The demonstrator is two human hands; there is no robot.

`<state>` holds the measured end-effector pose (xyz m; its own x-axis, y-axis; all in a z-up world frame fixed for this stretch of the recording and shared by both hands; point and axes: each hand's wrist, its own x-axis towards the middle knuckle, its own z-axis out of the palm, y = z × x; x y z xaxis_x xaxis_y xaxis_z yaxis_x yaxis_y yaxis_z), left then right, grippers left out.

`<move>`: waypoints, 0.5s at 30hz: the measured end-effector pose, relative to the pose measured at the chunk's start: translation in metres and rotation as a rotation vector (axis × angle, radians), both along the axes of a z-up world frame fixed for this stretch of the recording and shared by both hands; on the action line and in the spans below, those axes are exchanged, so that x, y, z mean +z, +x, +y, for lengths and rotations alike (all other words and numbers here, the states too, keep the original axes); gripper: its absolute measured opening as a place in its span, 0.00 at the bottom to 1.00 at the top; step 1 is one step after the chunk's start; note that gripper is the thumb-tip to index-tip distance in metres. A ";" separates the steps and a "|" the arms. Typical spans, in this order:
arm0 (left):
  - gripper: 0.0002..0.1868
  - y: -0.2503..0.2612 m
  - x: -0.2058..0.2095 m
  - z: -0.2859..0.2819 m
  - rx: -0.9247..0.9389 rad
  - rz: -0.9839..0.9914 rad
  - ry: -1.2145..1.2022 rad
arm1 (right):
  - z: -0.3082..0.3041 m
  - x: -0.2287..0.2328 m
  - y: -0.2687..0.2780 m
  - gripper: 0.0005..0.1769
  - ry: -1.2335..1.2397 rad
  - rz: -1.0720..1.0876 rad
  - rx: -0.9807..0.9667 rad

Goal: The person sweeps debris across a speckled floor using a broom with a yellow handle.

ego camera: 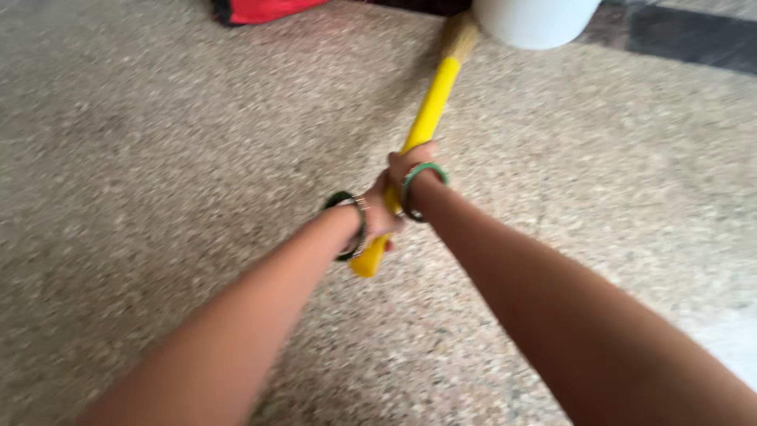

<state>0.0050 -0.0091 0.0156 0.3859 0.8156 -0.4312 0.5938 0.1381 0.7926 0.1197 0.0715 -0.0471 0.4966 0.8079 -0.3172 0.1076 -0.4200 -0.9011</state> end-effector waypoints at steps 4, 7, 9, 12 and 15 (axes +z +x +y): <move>0.51 0.016 0.013 0.002 -0.039 -0.037 -0.030 | -0.014 0.033 0.021 0.38 -0.060 0.021 0.066; 0.47 0.050 0.014 -0.001 -0.035 0.012 -0.127 | -0.042 0.057 0.047 0.36 -0.122 0.010 0.041; 0.45 0.069 0.011 -0.014 -0.035 0.001 -0.155 | -0.055 0.071 0.057 0.35 -0.158 0.009 0.025; 0.42 0.087 0.013 -0.031 -0.005 -0.077 -0.166 | -0.072 0.082 0.069 0.33 -0.249 -0.069 0.104; 0.39 0.096 0.026 -0.039 0.049 -0.197 -0.150 | -0.074 0.098 0.074 0.36 -0.266 -0.154 0.129</move>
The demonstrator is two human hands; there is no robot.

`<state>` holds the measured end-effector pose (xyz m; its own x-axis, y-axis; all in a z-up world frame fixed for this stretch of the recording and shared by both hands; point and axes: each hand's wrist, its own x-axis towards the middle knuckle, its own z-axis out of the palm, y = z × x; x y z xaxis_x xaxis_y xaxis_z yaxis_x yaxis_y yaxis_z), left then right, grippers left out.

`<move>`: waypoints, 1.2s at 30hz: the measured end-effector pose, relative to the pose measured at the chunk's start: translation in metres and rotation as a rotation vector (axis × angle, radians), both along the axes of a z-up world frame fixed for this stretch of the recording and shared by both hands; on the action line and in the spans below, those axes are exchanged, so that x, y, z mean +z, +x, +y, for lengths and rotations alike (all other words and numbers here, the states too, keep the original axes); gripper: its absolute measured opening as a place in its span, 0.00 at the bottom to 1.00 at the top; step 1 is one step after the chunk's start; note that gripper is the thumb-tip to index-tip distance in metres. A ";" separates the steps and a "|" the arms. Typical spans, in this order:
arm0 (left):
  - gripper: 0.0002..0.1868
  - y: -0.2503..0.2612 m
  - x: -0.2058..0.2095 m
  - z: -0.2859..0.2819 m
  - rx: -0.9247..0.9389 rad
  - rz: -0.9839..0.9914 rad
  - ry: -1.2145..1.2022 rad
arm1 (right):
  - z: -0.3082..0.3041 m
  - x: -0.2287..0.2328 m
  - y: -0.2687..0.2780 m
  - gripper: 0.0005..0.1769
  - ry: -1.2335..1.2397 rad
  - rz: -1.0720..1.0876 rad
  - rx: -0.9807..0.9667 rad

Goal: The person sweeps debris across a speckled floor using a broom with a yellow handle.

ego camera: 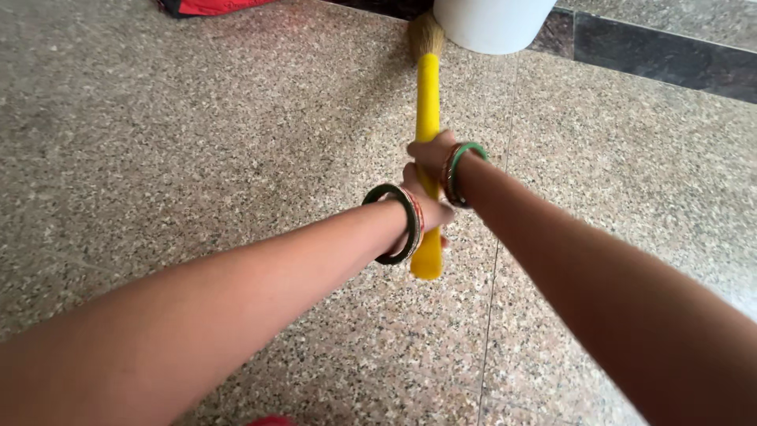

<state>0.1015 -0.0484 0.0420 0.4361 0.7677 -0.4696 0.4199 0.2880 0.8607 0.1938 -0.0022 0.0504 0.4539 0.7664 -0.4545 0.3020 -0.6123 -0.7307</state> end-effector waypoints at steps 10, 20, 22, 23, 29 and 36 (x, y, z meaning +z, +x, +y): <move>0.40 -0.072 0.057 0.007 0.131 -0.075 0.249 | 0.034 0.034 -0.044 0.38 0.299 -0.026 -0.038; 0.52 -0.144 0.009 0.057 0.201 0.044 0.137 | 0.055 -0.033 -0.116 0.34 0.301 0.531 0.232; 0.52 -0.156 0.003 0.066 0.119 0.072 0.079 | 0.062 -0.039 -0.128 0.37 0.249 0.502 0.164; 0.52 -0.159 0.002 0.070 0.108 0.091 0.053 | 0.067 -0.040 -0.133 0.38 0.240 0.469 0.134; 0.51 -0.153 0.006 0.089 0.054 0.084 0.029 | 0.082 -0.043 -0.134 0.34 0.282 0.398 0.022; 0.55 -0.124 -0.008 0.081 -0.052 -0.001 0.025 | 0.061 -0.049 -0.104 0.30 0.266 0.271 -0.144</move>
<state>-0.0227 0.0330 0.0343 0.4760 0.7557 -0.4498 0.4326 0.2441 0.8679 0.0898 0.0592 0.0015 0.4561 0.8110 -0.3665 0.0021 -0.4128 -0.9108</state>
